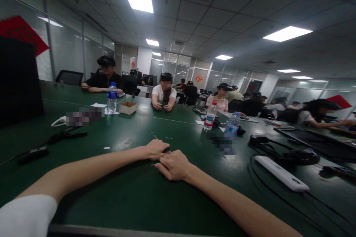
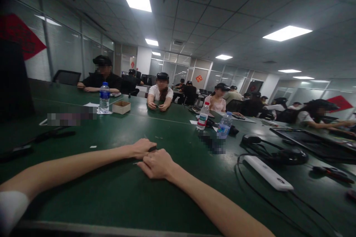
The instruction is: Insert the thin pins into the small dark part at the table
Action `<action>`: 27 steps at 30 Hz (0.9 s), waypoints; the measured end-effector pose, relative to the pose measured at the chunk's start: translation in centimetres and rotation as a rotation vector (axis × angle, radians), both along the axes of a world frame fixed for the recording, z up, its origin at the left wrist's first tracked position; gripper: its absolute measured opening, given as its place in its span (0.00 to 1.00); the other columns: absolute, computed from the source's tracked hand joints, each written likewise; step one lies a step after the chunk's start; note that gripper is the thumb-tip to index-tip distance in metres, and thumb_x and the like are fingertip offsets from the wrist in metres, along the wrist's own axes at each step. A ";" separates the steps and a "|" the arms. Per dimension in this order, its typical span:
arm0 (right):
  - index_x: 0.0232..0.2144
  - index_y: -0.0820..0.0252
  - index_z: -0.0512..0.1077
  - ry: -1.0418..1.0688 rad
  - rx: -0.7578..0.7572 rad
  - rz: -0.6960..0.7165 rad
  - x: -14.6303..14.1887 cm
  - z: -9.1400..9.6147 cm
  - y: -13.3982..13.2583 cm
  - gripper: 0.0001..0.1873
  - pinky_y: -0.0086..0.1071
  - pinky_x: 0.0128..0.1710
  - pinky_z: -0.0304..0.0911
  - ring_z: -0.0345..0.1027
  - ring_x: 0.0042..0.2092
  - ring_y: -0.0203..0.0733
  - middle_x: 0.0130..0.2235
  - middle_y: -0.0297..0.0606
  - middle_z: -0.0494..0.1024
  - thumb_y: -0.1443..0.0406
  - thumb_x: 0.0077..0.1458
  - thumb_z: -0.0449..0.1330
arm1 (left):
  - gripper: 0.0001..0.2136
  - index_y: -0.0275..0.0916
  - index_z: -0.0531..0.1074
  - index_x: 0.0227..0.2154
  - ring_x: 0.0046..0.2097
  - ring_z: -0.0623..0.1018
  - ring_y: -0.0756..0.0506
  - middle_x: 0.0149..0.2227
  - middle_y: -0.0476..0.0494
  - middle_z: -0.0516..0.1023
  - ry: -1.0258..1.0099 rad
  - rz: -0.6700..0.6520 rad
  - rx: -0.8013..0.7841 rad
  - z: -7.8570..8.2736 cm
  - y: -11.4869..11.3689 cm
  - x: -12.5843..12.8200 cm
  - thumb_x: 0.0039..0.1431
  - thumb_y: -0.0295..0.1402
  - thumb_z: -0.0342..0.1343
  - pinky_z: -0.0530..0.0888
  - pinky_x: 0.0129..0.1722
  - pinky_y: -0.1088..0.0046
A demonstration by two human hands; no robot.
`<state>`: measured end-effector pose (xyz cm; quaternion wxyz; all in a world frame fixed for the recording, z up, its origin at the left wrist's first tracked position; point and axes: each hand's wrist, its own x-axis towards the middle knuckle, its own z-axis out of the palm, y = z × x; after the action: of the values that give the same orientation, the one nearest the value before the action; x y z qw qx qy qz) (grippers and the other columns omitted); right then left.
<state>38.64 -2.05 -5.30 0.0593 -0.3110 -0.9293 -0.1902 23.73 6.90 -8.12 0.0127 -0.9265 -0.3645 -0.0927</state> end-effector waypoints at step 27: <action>0.26 0.60 0.72 0.101 -0.067 -0.346 5.7 0.1 4.0 0.33 0.27 0.29 0.56 0.66 0.26 0.34 0.26 0.37 0.75 0.51 0.63 0.34 | 0.19 0.40 0.59 0.44 0.36 0.76 0.41 0.34 0.42 0.75 -0.128 0.051 -0.055 1.0 -1.8 -0.1 0.55 0.47 0.47 0.68 0.34 0.71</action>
<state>44.36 1.90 -5.24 0.0619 -0.4774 -0.8635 -0.1508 23.63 5.14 -7.09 -0.0339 -0.9090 -0.3907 -0.1410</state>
